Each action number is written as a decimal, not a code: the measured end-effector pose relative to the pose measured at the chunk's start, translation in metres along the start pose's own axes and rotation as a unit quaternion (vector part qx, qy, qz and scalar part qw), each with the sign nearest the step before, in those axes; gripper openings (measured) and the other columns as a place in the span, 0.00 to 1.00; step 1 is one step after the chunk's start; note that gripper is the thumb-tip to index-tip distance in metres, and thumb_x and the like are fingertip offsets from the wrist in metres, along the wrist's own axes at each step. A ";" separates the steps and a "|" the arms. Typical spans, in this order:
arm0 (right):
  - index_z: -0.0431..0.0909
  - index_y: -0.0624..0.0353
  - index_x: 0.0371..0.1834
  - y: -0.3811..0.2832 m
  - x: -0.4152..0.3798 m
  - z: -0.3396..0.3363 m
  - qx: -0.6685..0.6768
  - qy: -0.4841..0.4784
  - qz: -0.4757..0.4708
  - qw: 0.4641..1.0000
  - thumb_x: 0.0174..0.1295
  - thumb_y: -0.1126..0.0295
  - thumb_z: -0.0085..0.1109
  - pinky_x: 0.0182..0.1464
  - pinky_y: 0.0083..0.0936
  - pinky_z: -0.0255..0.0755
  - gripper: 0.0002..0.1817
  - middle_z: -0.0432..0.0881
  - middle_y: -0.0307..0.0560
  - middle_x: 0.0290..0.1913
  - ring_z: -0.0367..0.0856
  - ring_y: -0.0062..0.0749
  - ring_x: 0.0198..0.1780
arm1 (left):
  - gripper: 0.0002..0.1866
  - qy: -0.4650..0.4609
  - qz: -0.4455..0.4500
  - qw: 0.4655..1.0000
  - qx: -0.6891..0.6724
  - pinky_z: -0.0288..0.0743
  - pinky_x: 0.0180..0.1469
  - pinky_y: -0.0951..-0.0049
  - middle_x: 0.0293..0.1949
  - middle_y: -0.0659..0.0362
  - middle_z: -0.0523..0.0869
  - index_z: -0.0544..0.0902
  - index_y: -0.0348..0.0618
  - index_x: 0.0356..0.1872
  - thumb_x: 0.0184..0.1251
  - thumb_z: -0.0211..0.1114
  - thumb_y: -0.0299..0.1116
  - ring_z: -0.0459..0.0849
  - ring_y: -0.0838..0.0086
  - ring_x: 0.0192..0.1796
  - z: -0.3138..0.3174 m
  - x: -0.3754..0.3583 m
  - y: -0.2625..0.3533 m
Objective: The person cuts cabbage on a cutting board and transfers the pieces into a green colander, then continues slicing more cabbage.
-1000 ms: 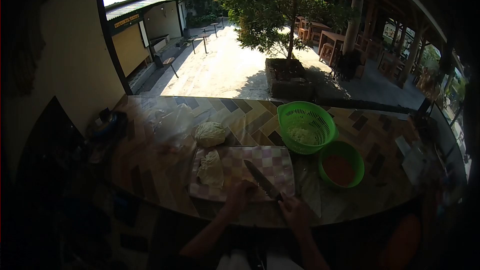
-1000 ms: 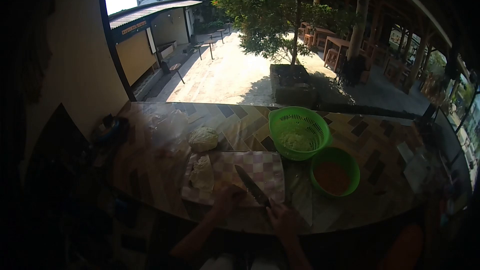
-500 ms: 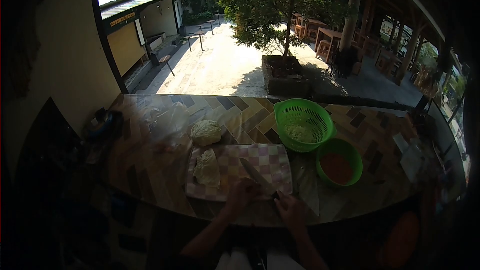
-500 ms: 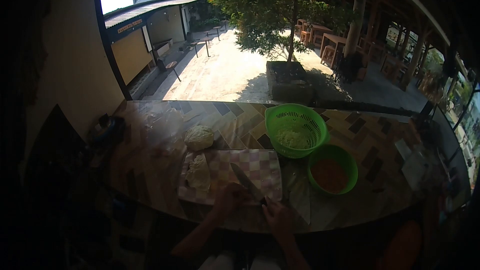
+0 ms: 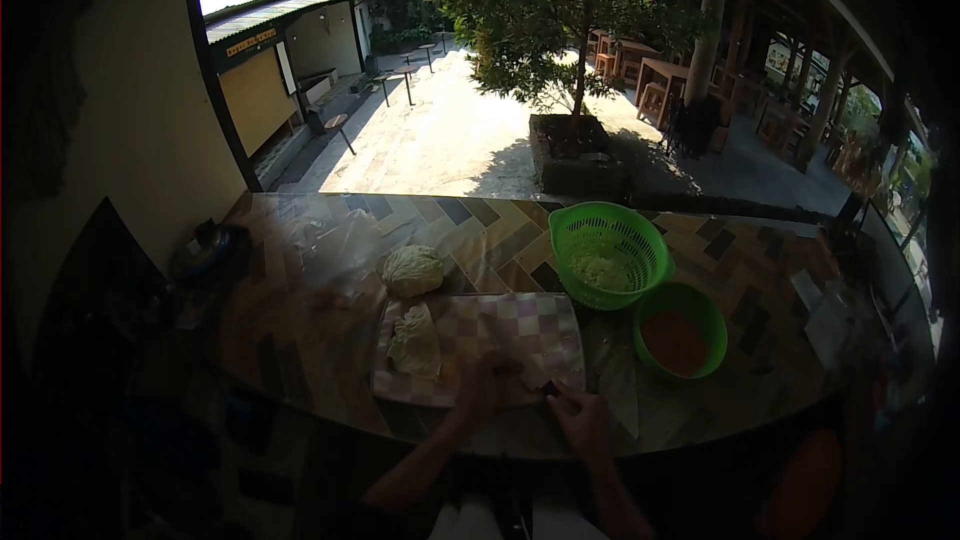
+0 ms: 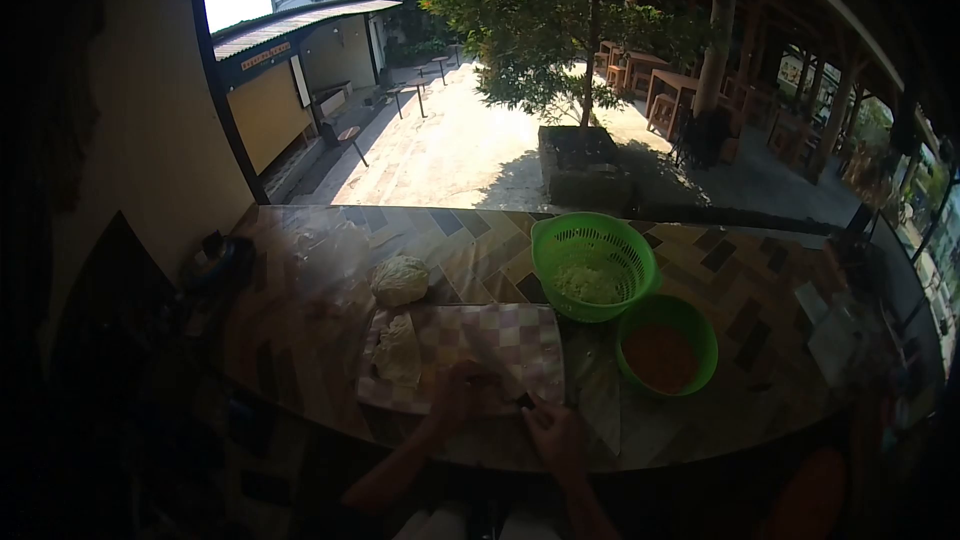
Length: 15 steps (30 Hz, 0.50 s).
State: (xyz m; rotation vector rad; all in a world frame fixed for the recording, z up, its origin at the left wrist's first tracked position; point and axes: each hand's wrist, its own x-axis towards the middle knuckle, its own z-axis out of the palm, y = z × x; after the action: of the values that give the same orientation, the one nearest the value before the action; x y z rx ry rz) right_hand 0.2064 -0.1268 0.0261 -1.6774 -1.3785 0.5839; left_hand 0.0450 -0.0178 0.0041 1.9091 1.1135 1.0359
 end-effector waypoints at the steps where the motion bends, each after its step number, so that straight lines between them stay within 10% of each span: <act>1: 0.80 0.61 0.53 0.002 0.005 -0.003 0.017 0.006 0.000 1.000 0.59 0.69 0.63 0.41 0.28 0.75 0.18 0.85 0.58 0.40 0.85 0.35 0.40 | 0.07 0.004 0.002 1.000 -0.005 0.77 0.44 0.67 0.33 0.52 0.86 0.87 0.39 0.34 0.54 0.66 0.25 0.85 0.61 0.39 0.000 0.006 0.006; 9: 0.80 0.64 0.53 -0.032 0.063 -0.071 0.054 0.121 -0.040 0.990 0.58 0.76 0.63 0.47 0.24 0.73 0.18 0.86 0.56 0.41 0.81 0.24 0.45 | 0.07 0.001 0.144 0.989 -0.045 0.78 0.42 0.68 0.32 0.50 0.86 0.87 0.36 0.34 0.52 0.67 0.22 0.85 0.62 0.39 0.021 0.108 0.085; 15: 0.80 0.60 0.53 -0.059 0.103 -0.112 -0.193 0.234 0.009 0.953 0.58 0.70 0.64 0.45 0.34 0.75 0.18 0.84 0.57 0.43 0.84 0.47 0.45 | 0.09 0.031 0.181 0.983 -0.003 0.80 0.40 0.70 0.34 0.51 0.88 0.88 0.38 0.35 0.51 0.68 0.24 0.87 0.66 0.35 0.060 0.182 0.107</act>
State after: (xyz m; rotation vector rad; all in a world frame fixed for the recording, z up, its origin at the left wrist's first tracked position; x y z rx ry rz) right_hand 0.2921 -0.0645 0.1498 -1.9758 -1.1716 -0.0935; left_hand 0.1927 0.0942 0.1205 2.1350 0.8087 1.2978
